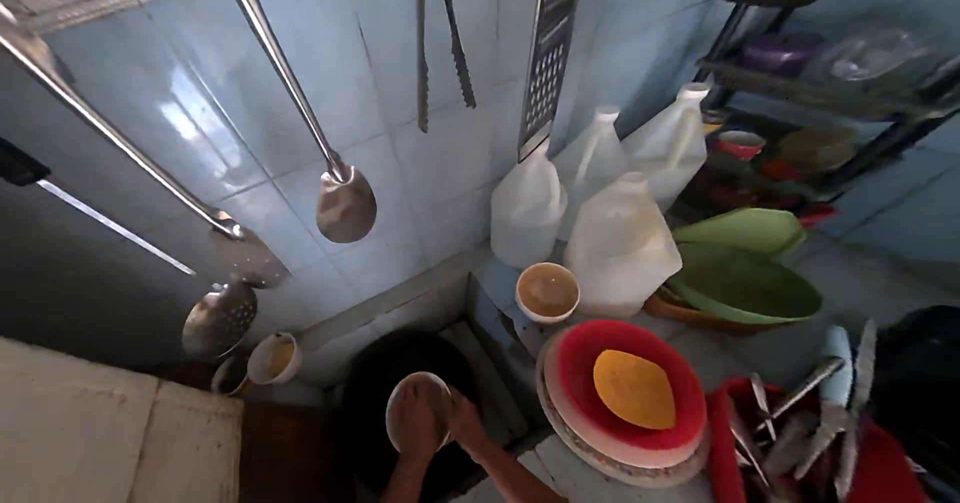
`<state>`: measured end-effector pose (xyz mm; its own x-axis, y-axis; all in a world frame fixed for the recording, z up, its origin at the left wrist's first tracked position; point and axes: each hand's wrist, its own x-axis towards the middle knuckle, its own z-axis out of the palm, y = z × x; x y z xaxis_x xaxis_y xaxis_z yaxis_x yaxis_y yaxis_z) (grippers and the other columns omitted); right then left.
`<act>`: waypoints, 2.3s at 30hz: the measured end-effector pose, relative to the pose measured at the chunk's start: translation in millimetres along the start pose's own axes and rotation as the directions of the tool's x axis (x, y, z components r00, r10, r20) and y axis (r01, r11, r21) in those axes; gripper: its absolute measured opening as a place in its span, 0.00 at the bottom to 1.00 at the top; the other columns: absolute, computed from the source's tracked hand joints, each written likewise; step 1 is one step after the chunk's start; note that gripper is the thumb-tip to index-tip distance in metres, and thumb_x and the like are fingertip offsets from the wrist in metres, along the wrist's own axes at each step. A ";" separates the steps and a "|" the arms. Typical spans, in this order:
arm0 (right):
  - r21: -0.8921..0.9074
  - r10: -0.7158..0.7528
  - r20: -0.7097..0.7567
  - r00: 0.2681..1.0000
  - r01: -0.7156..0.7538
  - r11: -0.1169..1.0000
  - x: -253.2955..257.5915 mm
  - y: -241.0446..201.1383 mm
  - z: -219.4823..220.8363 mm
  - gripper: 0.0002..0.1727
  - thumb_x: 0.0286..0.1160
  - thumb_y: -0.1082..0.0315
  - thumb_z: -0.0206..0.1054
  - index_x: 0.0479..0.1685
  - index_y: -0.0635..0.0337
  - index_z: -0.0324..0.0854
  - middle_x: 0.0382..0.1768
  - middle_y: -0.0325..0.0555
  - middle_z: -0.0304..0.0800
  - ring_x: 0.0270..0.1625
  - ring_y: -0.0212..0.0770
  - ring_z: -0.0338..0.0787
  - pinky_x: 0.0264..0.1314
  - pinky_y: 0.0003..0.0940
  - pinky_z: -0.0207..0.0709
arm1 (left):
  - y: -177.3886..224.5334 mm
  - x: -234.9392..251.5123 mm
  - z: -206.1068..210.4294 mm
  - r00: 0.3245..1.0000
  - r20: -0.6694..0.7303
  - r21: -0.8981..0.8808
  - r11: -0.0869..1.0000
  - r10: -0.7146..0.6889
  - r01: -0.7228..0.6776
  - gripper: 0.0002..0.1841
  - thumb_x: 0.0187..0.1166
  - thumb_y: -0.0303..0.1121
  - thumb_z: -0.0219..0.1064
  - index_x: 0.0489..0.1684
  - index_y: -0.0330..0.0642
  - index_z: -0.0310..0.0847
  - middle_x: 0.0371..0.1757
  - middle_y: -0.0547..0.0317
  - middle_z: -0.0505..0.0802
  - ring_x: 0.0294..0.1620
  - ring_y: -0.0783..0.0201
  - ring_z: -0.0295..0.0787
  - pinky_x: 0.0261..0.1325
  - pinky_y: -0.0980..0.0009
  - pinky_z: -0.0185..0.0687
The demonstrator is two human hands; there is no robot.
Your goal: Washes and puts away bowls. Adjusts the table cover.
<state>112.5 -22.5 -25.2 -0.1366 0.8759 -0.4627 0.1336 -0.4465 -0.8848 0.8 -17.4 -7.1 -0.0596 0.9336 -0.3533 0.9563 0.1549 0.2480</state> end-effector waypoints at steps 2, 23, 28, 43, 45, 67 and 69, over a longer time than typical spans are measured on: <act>-0.067 -0.010 -0.004 1.000 0.010 0.998 1.7 -3.6 -2.4 0.25 0.96 0.58 0.48 0.81 0.63 0.72 0.64 0.67 0.87 0.59 0.59 0.91 0.64 0.56 0.83 | -0.5 -2.6 4.8 0.990 0.000 -0.240 0.961 0.140 -0.136 0.35 0.74 0.35 0.72 0.83 0.33 0.67 0.80 0.33 0.77 0.82 0.41 0.73 0.84 0.48 0.68; 0.353 0.064 -0.094 0.993 -0.027 0.935 11.7 -33.6 6.4 0.32 0.82 0.81 0.57 0.86 0.56 0.60 0.66 0.68 0.80 0.54 0.60 0.92 0.48 0.56 0.89 | -9.3 -48.2 -55.5 0.981 -0.064 -0.998 -0.005 -0.182 -0.066 0.17 0.93 0.34 0.45 0.37 0.38 0.77 0.23 0.62 0.84 0.21 0.70 0.82 0.28 0.74 0.84; 0.591 -0.026 0.538 0.843 -0.354 0.725 4.2 -14.4 26.2 0.20 0.96 0.59 0.44 0.74 0.59 0.71 0.53 0.48 0.90 0.51 0.41 0.93 0.55 0.38 0.89 | -23.0 -54.2 -101.3 0.868 -0.471 -0.490 0.772 0.157 -0.405 0.12 0.83 0.30 0.64 0.47 0.29 0.90 0.49 0.42 0.92 0.48 0.56 0.92 0.55 0.58 0.89; -0.306 0.196 0.364 0.911 -0.081 0.948 -1.5 -75.2 -28.9 0.20 0.91 0.56 0.54 0.60 0.63 0.81 0.41 0.51 0.94 0.39 0.44 0.93 0.43 0.44 0.87 | -54.9 -28.0 -10.6 0.993 0.111 -0.921 -0.379 -0.031 0.091 0.32 0.92 0.58 0.39 0.85 0.45 0.59 0.68 0.45 0.86 0.63 0.51 0.88 0.62 0.51 0.88; -0.618 0.015 0.136 0.991 0.073 0.783 -8.6 -107.7 -48.5 0.22 0.86 0.57 0.60 0.70 0.61 0.82 0.64 0.59 0.88 0.67 0.56 0.88 0.69 0.60 0.79 | -53.4 -30.0 -13.8 0.983 0.134 -0.882 -0.468 -0.129 0.058 0.29 0.92 0.57 0.44 0.77 0.46 0.69 0.61 0.48 0.91 0.58 0.53 0.92 0.57 0.49 0.90; 0.114 -0.270 0.027 0.963 0.265 0.957 -14.6 -117.2 -79.4 0.23 0.71 0.72 0.76 0.64 0.71 0.80 0.55 0.56 0.90 0.56 0.42 0.92 0.62 0.38 0.87 | -87.8 -144.2 -44.3 0.765 -0.102 -0.989 -0.016 -0.636 -0.145 0.22 0.89 0.34 0.61 0.76 0.31 0.71 0.66 0.40 0.86 0.61 0.57 0.86 0.64 0.57 0.84; 0.318 -0.215 -0.001 0.977 0.204 0.926 -19.9 -110.8 -68.3 0.19 0.77 0.74 0.71 0.65 0.72 0.78 0.53 0.55 0.91 0.52 0.41 0.93 0.58 0.37 0.89 | -96.0 -144.3 -39.7 0.762 -0.016 -0.953 -0.219 -0.647 -0.207 0.22 0.91 0.37 0.57 0.78 0.33 0.69 0.67 0.42 0.85 0.63 0.56 0.85 0.65 0.56 0.83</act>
<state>167.4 22.0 85.9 -0.1614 0.9517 -0.2613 -0.2167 -0.2925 -0.9314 -93.7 -154.1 55.9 -0.6690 0.6164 -0.4152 -0.4705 0.0812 0.8786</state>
